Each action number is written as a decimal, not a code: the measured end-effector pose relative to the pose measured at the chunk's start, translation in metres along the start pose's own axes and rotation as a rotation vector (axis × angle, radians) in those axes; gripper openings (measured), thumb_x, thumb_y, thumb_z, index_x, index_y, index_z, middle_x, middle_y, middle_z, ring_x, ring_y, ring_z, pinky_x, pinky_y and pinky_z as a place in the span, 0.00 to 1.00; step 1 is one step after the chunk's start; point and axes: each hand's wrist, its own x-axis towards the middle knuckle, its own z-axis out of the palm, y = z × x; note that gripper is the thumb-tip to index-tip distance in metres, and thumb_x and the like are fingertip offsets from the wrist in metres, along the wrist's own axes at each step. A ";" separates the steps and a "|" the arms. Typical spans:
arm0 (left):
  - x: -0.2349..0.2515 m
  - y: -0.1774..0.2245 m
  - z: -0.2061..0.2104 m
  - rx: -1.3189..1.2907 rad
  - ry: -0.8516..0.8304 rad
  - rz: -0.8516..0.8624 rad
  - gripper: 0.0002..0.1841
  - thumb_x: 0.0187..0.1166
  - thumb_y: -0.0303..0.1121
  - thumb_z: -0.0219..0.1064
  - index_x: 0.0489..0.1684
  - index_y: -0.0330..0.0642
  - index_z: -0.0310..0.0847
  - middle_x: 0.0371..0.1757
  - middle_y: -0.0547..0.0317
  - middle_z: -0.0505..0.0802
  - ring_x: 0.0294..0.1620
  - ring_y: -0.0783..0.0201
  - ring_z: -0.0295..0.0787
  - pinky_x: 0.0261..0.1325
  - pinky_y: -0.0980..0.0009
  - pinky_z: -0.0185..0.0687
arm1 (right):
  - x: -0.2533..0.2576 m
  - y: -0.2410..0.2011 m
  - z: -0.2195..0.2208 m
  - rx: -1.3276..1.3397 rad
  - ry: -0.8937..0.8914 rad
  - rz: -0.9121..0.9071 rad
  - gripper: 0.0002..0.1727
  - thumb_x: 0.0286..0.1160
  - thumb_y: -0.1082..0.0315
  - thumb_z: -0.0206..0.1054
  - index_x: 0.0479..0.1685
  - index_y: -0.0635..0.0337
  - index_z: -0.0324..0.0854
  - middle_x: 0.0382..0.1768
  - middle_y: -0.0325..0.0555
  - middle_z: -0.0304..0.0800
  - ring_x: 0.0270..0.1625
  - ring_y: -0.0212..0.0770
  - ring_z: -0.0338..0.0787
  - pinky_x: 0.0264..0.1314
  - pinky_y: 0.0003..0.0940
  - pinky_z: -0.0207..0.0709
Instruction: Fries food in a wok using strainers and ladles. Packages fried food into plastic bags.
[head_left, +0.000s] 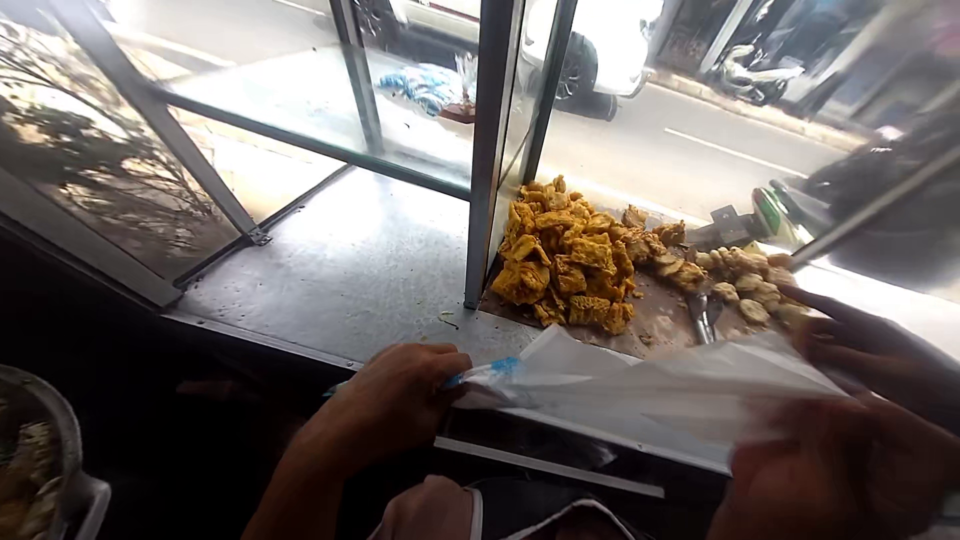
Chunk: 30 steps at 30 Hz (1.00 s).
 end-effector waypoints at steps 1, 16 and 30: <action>-0.006 -0.007 -0.004 0.029 0.035 -0.038 0.13 0.73 0.44 0.62 0.22 0.49 0.83 0.19 0.68 0.79 0.18 0.70 0.77 0.20 0.67 0.72 | 0.005 0.004 -0.010 -0.024 0.061 -0.025 0.07 0.86 0.72 0.56 0.43 0.56 0.79 0.38 0.32 0.86 0.44 0.27 0.89 0.53 0.24 0.84; 0.020 -0.063 0.031 0.104 0.569 -0.434 0.31 0.67 0.43 0.80 0.60 0.24 0.80 0.62 0.22 0.84 0.70 0.25 0.76 0.69 0.31 0.70 | 0.005 0.028 -0.039 -0.248 -0.424 0.284 0.05 0.82 0.71 0.64 0.46 0.60 0.84 0.41 0.22 0.88 0.43 0.12 0.85 0.49 0.11 0.82; 0.145 0.030 0.148 -1.159 -0.581 -0.342 0.03 0.81 0.23 0.65 0.39 0.35 0.85 0.31 0.66 0.92 0.32 0.76 0.89 0.44 0.75 0.88 | 0.085 0.141 -0.043 -0.682 -0.494 0.383 0.16 0.83 0.55 0.69 0.59 0.55 0.85 0.40 0.41 0.90 0.37 0.32 0.87 0.42 0.32 0.83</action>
